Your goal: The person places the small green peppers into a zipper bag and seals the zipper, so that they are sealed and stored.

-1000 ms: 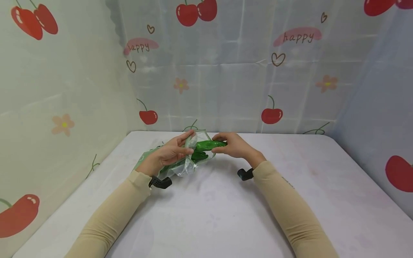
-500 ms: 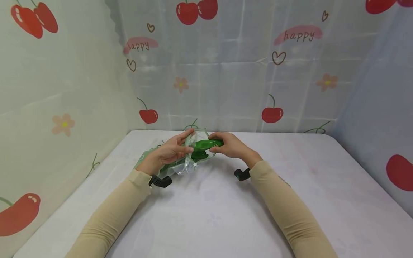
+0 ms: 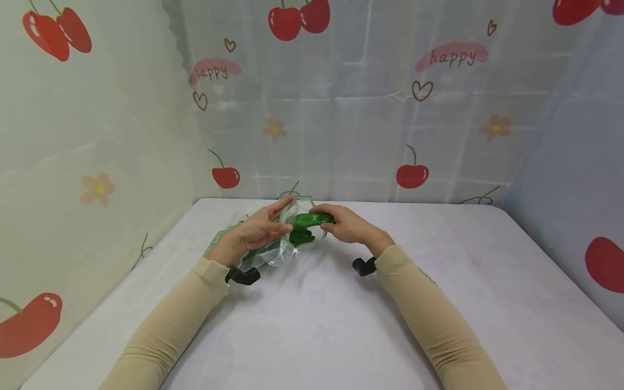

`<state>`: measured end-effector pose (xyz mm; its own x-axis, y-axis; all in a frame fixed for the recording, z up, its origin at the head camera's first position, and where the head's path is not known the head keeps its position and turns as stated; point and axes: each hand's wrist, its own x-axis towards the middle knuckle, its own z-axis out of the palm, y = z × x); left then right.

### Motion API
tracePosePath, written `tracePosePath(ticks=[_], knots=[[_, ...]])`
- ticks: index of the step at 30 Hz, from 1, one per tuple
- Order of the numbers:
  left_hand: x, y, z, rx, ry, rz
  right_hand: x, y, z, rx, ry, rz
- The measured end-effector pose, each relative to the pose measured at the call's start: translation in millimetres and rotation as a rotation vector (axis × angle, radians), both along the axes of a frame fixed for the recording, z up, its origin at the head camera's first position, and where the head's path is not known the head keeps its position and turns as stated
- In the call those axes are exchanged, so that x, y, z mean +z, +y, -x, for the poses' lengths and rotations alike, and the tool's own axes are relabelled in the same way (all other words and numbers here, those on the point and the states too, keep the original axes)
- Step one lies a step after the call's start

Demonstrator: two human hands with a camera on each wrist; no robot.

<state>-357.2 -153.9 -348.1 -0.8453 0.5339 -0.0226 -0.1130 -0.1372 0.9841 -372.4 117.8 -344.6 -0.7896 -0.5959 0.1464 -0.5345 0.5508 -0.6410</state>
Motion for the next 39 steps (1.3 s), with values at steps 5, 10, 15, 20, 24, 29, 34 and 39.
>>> tracePosePath(ticks=[5,10,15,20,24,29,34,39], knots=[[-2.0,-1.3,-0.2,0.004,0.015,0.031,-2.8,-3.2,1.6,-0.034,0.007,0.052],[-3.8,-1.8,-0.6,0.002,0.018,0.041,-9.0,-7.0,4.2,-0.111,0.017,0.095],[-4.8,-1.1,-1.9,0.007,0.024,0.04,-13.7,-14.2,3.9,-0.177,0.077,0.106],[-4.3,0.2,-2.3,0.007,0.028,0.041,-15.4,-19.8,3.8,-0.166,0.059,0.115],[-2.0,1.0,-2.2,0.006,0.033,0.039,-15.0,-23.7,3.2,-0.147,0.025,0.121],[-0.2,1.4,-0.9,0.003,0.037,0.047,-15.9,-29.9,4.7,-0.167,0.007,0.15],[0.9,3.3,-0.5,0.008,0.031,0.051,-18.6,-36.7,6.4,-0.201,0.009,0.162],[1.3,3.5,-0.3,0.004,0.028,0.036,-19.3,-44.9,6.7,-0.177,-0.016,0.183]])
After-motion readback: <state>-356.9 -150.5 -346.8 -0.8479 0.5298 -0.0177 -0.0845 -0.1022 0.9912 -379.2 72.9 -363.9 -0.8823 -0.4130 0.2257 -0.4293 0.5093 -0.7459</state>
